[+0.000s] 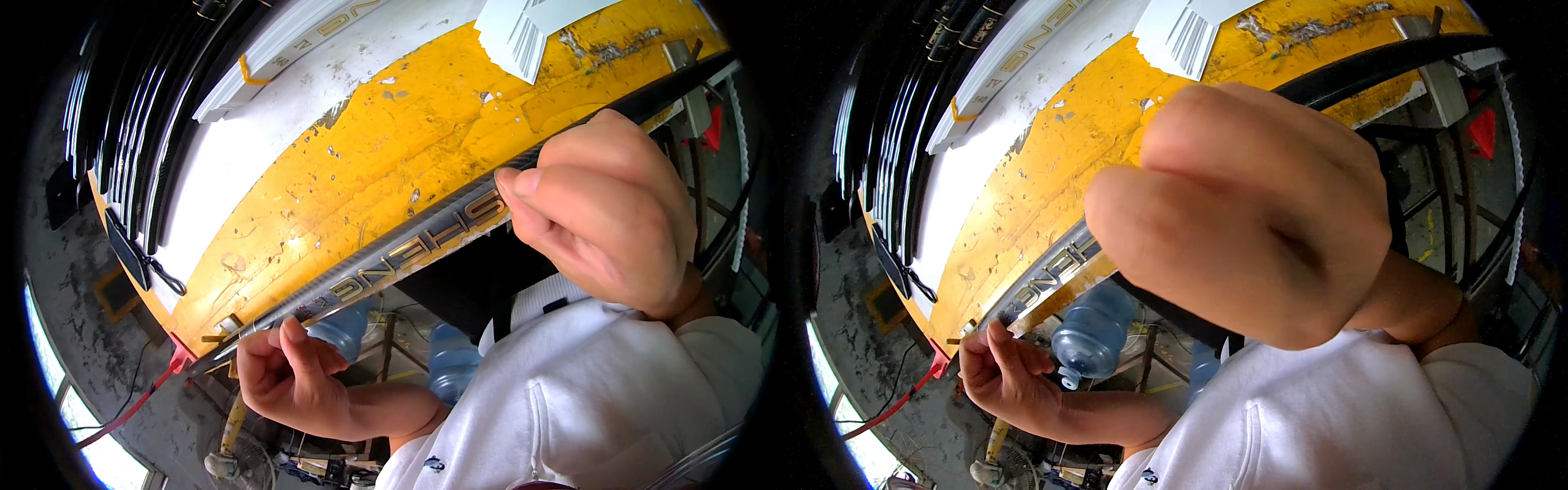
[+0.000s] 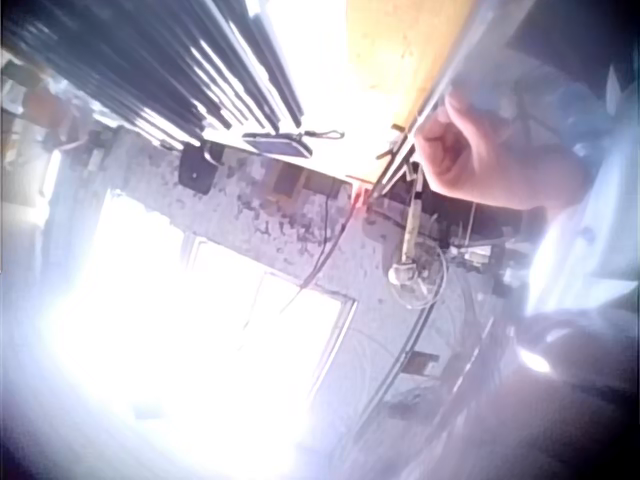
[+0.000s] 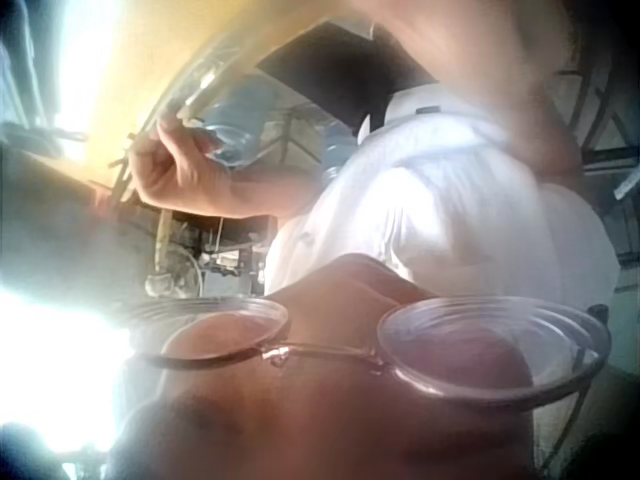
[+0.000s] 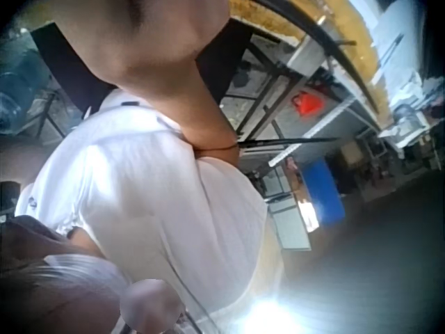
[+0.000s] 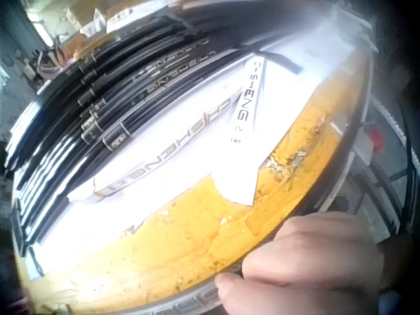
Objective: The person applies gold lettering stickers to a black curved rod, peels backing, aligns, and smooths each segment. They handle multiple rods and sticker strips, pressing the decals firmly along the curved surface.
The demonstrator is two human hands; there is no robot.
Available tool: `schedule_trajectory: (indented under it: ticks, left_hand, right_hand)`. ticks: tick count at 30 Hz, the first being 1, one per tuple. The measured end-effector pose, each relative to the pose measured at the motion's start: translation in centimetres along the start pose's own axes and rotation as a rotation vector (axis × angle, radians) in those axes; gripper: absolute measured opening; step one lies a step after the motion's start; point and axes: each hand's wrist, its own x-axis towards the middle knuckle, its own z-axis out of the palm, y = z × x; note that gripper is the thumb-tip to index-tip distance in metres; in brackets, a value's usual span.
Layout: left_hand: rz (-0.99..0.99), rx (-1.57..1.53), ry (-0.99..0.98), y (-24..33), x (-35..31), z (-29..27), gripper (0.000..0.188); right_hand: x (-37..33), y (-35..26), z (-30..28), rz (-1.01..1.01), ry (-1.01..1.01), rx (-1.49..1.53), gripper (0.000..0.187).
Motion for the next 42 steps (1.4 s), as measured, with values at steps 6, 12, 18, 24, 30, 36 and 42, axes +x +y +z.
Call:
schedule_trajectory:
  ticks: [6,12,18,24,30,36,42]
  left_hand:
    - [-0.011,-0.026,-0.027,0.3,0.0,0.0,0.022]
    - [-0.032,-0.017,-0.032,0.6,0.0,0.0,0.022]
    - [-0.046,-0.015,-0.028,0.6,-0.1,0.0,0.021]
    - [-0.055,-0.008,-0.018,0.7,-0.2,0.1,0.02]
    - [-0.007,-0.012,-0.01,0.2,-0.1,0.1,0.02]
    - [-0.01,-0.029,-0.026,0.0,0.0,-0.1,0.02]
    - [-0.001,-0.041,-0.033,-0.2,0.1,-0.3,0.02]
  right_hand:
    - [0.1,-0.3,0.6,0.005,0.026,-0.059,0.036]
    - [0.9,-1.6,0.2,0.113,-0.045,-0.091,0.039]
    - [0.7,-1.2,0.5,0.089,-0.002,-0.109,0.04]
    - [-0.4,-0.3,1.2,0.044,0.093,-0.074,0.04]
    - [-0.6,0.0,1.0,0.023,0.13,-0.041,0.041]
    - [-1.0,0.5,-0.3,0.049,0.109,-0.088,0.039]
    - [-0.8,0.1,-0.8,0.081,0.072,-0.174,0.037]
